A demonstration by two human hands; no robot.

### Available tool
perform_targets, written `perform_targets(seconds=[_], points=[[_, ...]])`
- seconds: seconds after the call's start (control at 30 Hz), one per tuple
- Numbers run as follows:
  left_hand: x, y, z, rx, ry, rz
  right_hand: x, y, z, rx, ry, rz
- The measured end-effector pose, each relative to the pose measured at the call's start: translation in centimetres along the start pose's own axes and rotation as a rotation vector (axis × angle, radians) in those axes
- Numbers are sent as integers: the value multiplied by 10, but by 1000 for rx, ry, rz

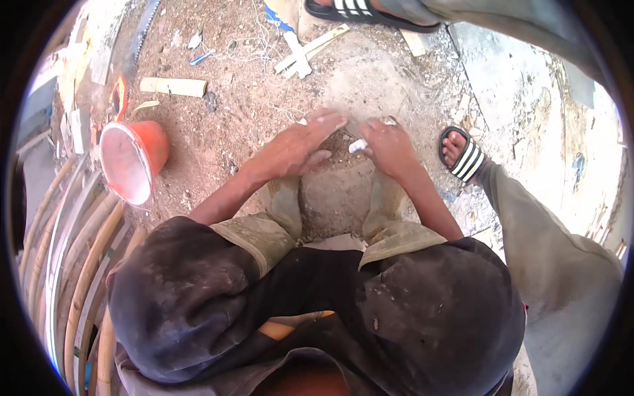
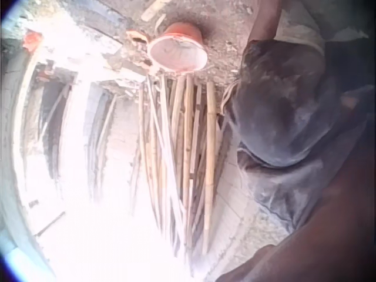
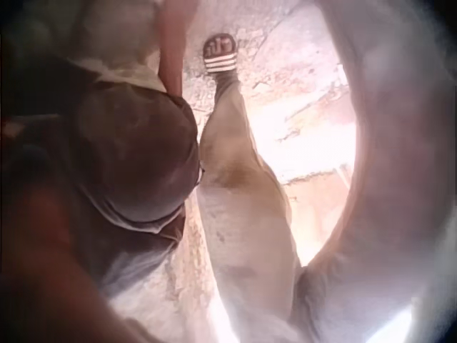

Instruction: The person holds a piece of white material and manipulates a thin string, pulling it through their fingers and wrapping it around the material while standing in a construction area. They then reach into a bucket containing screws and other items, briefly handling a small object.

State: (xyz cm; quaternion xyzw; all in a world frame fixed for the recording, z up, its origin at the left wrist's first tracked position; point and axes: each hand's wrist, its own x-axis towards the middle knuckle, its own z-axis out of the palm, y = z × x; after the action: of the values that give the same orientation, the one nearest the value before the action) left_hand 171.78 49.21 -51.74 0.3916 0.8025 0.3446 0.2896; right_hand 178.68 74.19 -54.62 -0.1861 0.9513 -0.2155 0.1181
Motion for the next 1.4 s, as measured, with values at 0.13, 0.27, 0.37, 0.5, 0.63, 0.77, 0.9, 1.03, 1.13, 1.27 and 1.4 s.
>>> perform_targets(seconds=[0.13, 0.27, 0.37, 0.5, 0.63, 0.77, 0.9, 1.03, 1.13, 1.27, 1.4], points=[[-6, 15, 10, -239, -147, 3, -4, -17, -51, 439, -240, 47], [-12, 19, 6, -933, -244, -175, 2, -23, -73, 1240, -253, 273], [-8, 19, 7, -904, -160, -201, 5, -16, -67, 1747, 9, 449], [-8, 28, 3, -763, -74, -193, 11, -14, -50, 1890, 333, 597], [-9, 36, 8, -659, -60, -52, 15, -27, -50, 1854, 390, 589], [-5, 30, 1, -473, -143, -219, 6, -29, -60, 1918, 253, 537], [-3, 27, -10, -432, 147, -164, 5, -26, -85, 1136, -66, 59], [0, 54, -24, -246, -310, -273, 9, -31, -81, 504, -17, 56], [-7, 42, -3, -383, -186, -131, 15, -40, -81, 608, 381, 260], [-2, 35, -9, -473, -17, -87, -1, -27, -79, 1716, -195, 133], [-3, 46, -38, -325, -245, -169, 7, -39, -88, 571, -365, 119]])
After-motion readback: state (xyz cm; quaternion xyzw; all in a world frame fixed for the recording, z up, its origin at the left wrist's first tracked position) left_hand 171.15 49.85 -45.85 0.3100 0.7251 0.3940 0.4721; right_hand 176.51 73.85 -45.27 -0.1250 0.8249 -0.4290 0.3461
